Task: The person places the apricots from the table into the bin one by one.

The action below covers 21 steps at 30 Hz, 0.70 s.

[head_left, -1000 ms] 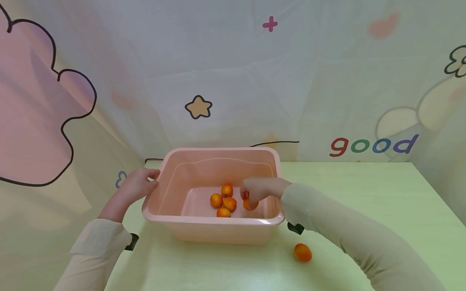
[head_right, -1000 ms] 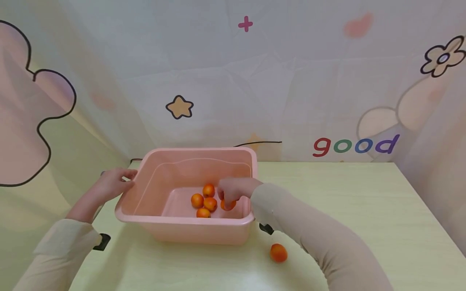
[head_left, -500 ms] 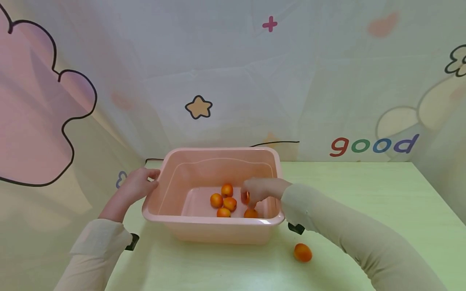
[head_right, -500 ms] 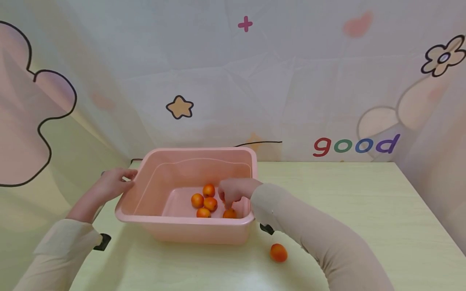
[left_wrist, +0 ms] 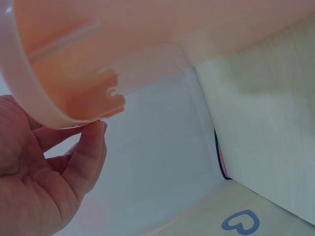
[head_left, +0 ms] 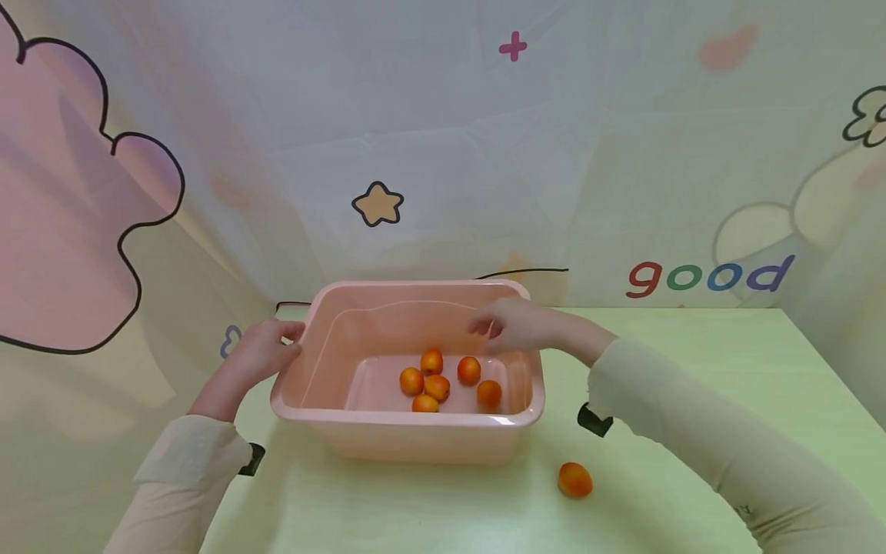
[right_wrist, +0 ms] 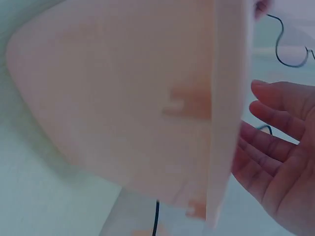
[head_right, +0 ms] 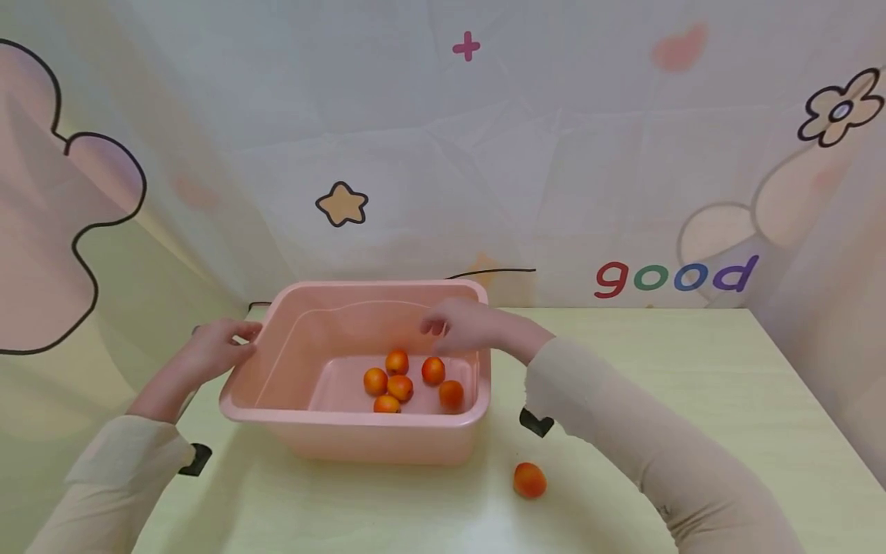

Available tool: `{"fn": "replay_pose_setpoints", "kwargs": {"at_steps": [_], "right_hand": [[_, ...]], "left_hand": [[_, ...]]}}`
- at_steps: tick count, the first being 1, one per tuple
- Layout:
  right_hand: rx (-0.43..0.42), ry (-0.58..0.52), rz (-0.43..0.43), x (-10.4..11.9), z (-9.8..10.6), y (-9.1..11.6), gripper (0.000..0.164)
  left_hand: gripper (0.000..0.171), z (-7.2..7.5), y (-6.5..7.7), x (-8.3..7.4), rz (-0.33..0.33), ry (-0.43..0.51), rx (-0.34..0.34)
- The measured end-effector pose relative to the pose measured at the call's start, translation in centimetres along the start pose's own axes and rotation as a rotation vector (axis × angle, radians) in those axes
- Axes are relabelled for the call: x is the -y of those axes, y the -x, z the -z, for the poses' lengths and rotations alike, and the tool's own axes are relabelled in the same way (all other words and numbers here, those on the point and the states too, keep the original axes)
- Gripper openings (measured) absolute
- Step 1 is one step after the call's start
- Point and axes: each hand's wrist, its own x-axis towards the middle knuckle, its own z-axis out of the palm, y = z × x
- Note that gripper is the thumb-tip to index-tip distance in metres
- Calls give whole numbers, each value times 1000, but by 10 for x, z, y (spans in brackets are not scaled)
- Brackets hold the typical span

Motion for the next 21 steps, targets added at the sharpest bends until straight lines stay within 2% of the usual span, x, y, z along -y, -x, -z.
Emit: {"fn": "replay_pose_setpoints", "kwargs": {"at_steps": [3, 8, 10, 12, 14, 18, 21], "right_hand": [[-77, -64, -10, -14, 9, 16, 29], [-267, -124, -38, -41, 18, 44, 21], [-306, -140, -57, -50, 20, 54, 18], [-279, -165, -85, -61, 18, 63, 17], [-203, -191, -116, -70, 11, 70, 19], [-17, -220, -165, -82, -14, 80, 30], [80, -214, -200, -85, -37, 82, 34]], "left_hand": [[42, 0, 0, 0, 3, -4, 1], [42, 0, -1, 0, 4, -4, 3], [42, 0, -1, 0, 4, -5, 3], [42, 0, -2, 1, -1, -10, -1], [42, -1, -1, 1, -6, -15, -3], [42, -1, -1, 1, -15, -22, -7], [41, -1, 0, 1, -11, -19, -7]]}}
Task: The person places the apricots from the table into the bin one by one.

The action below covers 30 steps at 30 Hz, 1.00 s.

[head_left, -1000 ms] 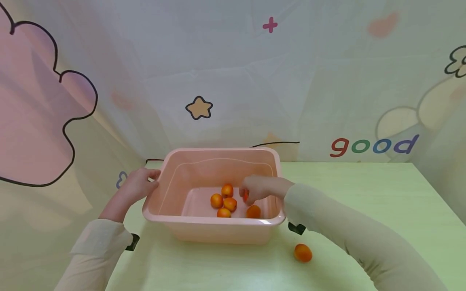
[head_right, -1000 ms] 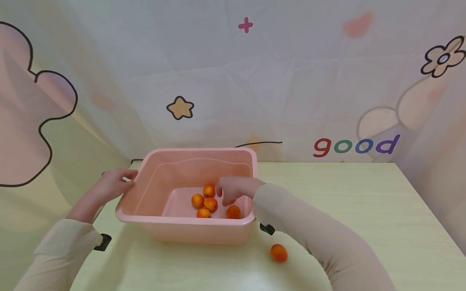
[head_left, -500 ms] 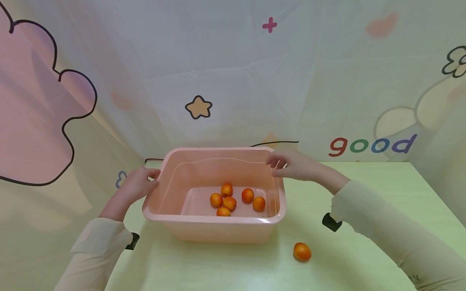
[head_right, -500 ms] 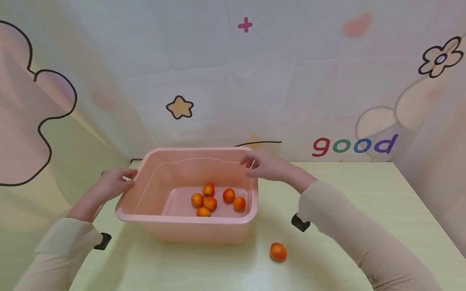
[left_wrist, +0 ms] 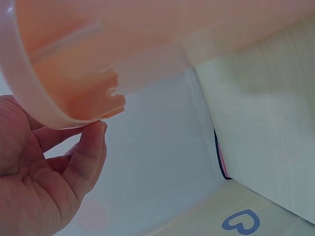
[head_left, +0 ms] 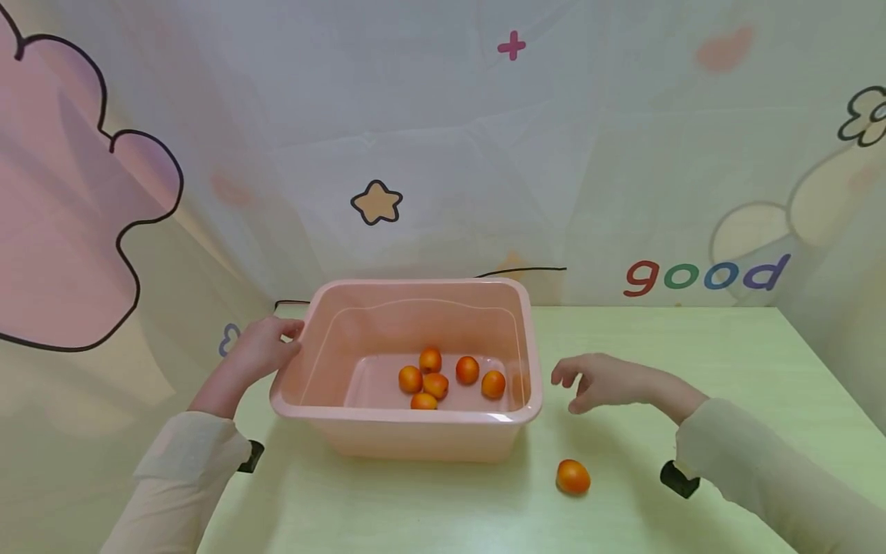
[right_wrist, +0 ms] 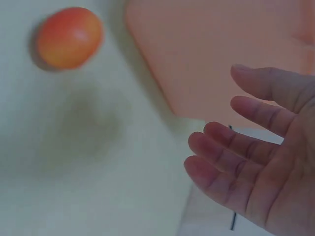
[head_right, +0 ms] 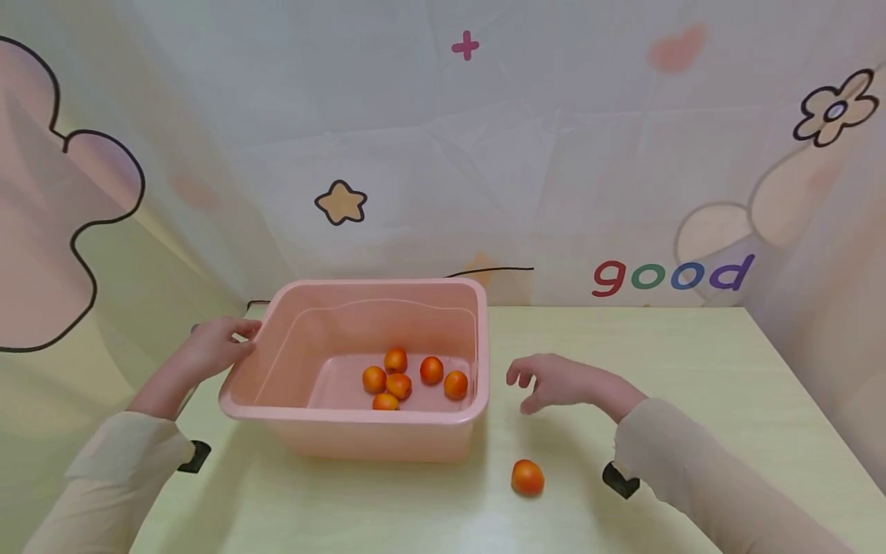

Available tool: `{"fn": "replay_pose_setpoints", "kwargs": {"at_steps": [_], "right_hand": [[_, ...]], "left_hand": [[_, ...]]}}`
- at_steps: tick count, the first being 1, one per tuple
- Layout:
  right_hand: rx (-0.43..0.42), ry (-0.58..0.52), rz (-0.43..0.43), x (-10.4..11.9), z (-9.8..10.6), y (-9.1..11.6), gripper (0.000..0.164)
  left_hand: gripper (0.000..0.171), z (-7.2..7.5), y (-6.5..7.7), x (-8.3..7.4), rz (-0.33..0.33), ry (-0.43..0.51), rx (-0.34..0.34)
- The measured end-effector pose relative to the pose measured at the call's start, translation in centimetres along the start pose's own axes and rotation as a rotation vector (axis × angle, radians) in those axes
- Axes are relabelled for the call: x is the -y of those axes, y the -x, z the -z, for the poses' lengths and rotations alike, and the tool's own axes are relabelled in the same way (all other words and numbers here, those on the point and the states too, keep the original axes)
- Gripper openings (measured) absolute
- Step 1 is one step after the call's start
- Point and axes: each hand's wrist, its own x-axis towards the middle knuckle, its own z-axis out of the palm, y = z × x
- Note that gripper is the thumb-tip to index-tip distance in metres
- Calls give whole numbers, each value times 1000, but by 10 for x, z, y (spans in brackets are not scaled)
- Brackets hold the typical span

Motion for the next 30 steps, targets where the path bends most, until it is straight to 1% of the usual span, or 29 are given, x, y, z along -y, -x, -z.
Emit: {"fn": "replay_pose_setpoints", "kwargs": {"at_steps": [4, 9, 12, 14, 22, 28, 30], "right_hand": [[69, -10, -49, -3, -24, -3, 35], [124, -35, -97, -5, -46, -4, 35], [149, -28, -112, -7, -56, -5, 35], [161, -16, -102, -8, -61, -4, 36], [169, 38, -31, -11, -76, -1, 41], [196, 28, -50, -12, -79, 0, 34], [197, 45, -27, -11, -77, 0, 30]], "left_hand": [[41, -1, 0, 1, 2, -5, -1], [41, -1, -1, 1, 3, -6, 2], [42, -1, -1, 1, 7, -1, 5], [42, -1, -1, 1, 10, 2, 7], [42, 0, -1, 0, 10, 4, 11], [41, 1, 0, -2, -1, -1, 6], [41, 1, 0, -2, 0, -1, 8]]}}
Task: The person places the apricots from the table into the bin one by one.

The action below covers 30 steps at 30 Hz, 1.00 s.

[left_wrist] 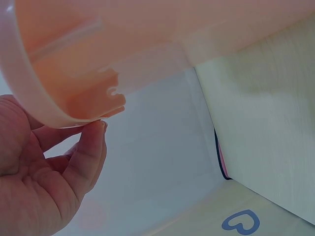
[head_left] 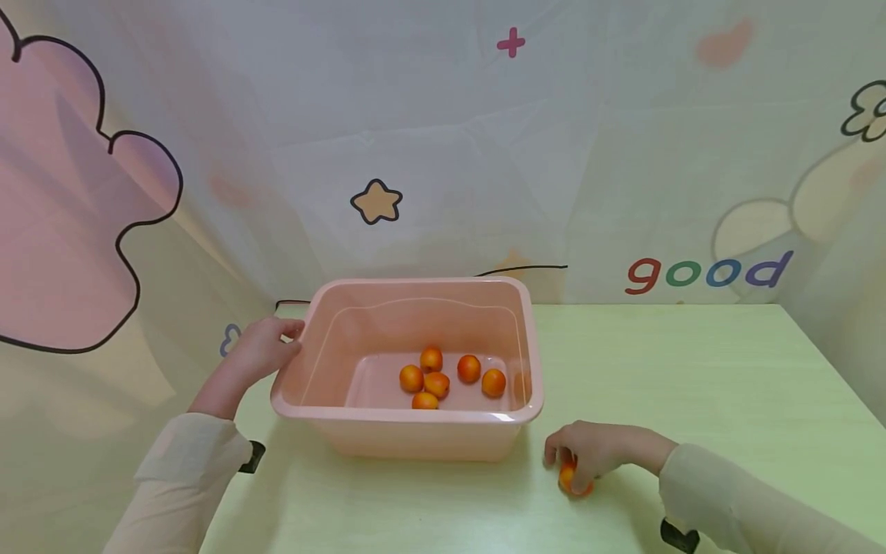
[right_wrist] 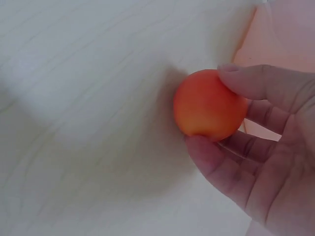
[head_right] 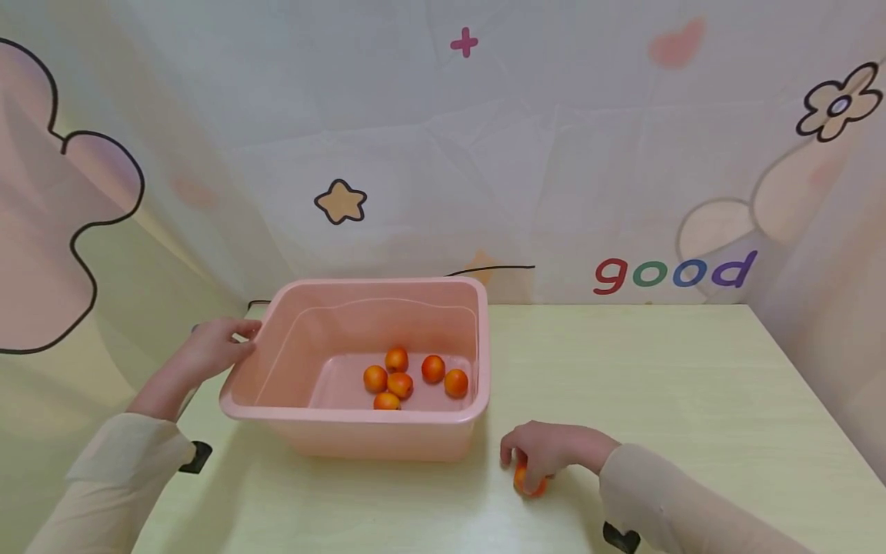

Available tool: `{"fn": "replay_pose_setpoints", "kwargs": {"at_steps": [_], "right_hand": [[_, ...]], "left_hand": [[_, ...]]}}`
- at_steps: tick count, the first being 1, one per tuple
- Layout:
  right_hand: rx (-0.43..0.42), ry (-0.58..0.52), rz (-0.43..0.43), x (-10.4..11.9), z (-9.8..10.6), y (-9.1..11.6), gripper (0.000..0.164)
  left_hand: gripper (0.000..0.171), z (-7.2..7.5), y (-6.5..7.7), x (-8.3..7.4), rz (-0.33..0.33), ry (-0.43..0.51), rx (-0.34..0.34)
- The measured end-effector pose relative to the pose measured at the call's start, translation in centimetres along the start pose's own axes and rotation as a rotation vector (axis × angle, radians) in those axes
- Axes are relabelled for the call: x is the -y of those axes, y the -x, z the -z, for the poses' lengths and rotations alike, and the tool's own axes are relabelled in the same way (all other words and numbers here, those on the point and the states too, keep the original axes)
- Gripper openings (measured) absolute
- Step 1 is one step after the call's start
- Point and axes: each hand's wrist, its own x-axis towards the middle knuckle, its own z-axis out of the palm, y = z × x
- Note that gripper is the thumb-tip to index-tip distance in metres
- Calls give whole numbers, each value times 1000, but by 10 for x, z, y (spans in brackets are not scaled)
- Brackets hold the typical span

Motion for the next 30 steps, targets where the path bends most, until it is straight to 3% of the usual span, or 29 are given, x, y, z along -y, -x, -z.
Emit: {"fn": "replay_pose_setpoints", "kwargs": {"at_steps": [9, 30], "right_hand": [[-46, 88, 111, 10, 24, 3, 20], [-146, 170, 75, 47, 93, 26, 23]], "left_hand": [[42, 0, 0, 2, 11, 4, 3], [42, 1, 1, -1, 16, 10, 7]]}}
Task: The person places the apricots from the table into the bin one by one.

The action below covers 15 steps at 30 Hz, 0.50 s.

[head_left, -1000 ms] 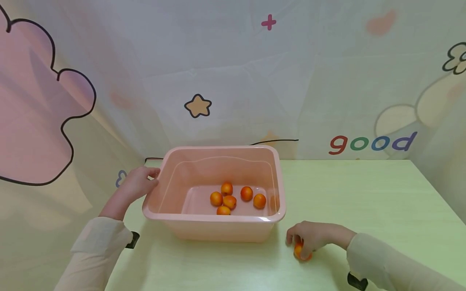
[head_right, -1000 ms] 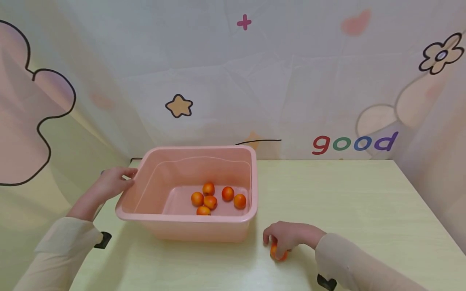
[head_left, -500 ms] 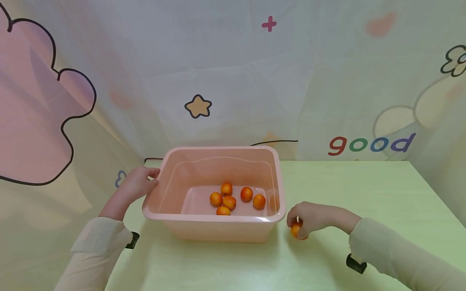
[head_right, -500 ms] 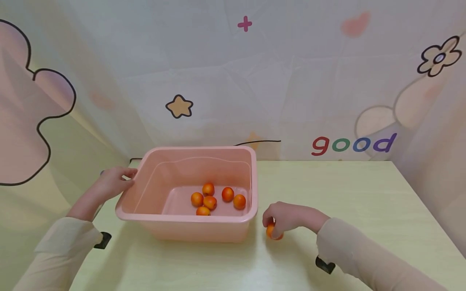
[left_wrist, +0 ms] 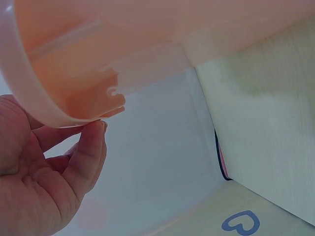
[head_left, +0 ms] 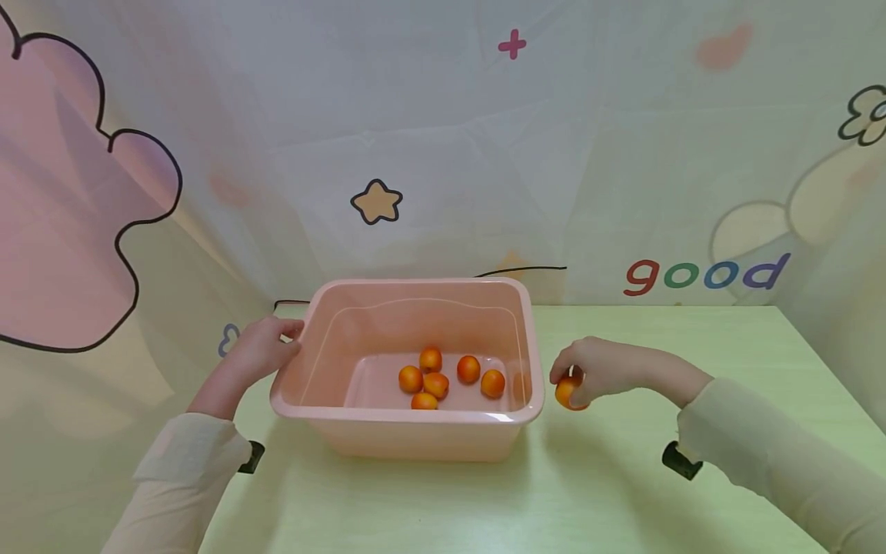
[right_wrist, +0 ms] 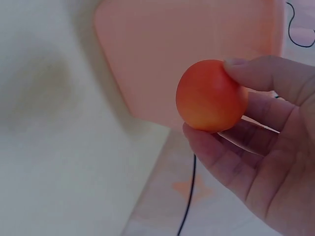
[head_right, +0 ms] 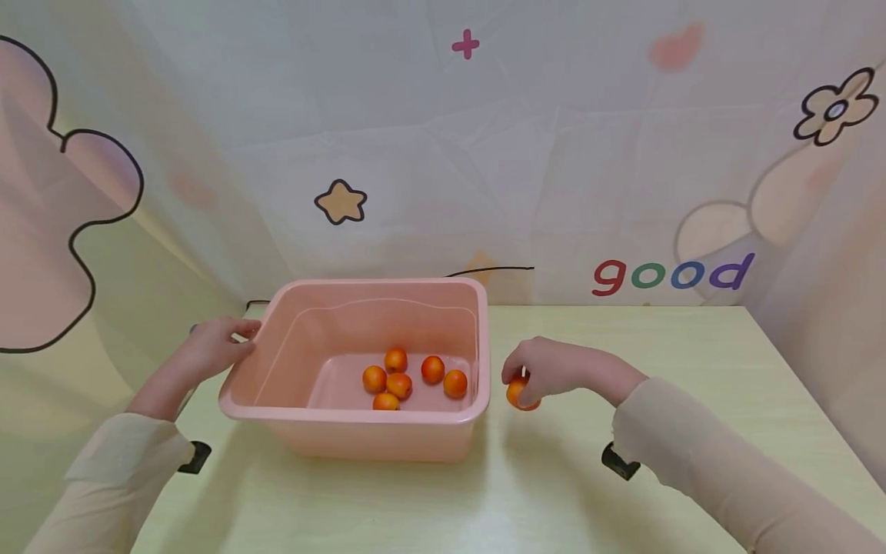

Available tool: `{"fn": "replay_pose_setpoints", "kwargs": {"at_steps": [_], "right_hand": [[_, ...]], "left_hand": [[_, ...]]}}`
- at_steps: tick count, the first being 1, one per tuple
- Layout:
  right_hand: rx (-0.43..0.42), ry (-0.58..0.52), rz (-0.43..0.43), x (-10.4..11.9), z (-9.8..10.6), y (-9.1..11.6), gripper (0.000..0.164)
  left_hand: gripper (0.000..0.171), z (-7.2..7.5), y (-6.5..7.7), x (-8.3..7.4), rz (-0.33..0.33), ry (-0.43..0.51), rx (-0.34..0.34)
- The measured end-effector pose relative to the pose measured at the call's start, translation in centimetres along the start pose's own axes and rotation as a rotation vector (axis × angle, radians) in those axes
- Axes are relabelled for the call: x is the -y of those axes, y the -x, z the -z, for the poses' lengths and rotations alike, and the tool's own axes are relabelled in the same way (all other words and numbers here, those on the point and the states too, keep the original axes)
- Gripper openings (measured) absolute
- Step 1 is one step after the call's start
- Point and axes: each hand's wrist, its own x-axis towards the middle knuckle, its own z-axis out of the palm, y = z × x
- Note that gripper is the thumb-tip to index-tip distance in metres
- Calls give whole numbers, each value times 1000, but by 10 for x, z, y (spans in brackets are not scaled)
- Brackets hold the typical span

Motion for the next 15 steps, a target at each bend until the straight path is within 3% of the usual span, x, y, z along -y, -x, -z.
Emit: {"fn": "replay_pose_setpoints", "kwargs": {"at_steps": [15], "right_hand": [[-35, 24, 8, 24, 49, 6, 25]], "left_hand": [[41, 1, 0, 1, -17, -18, -2]]}}
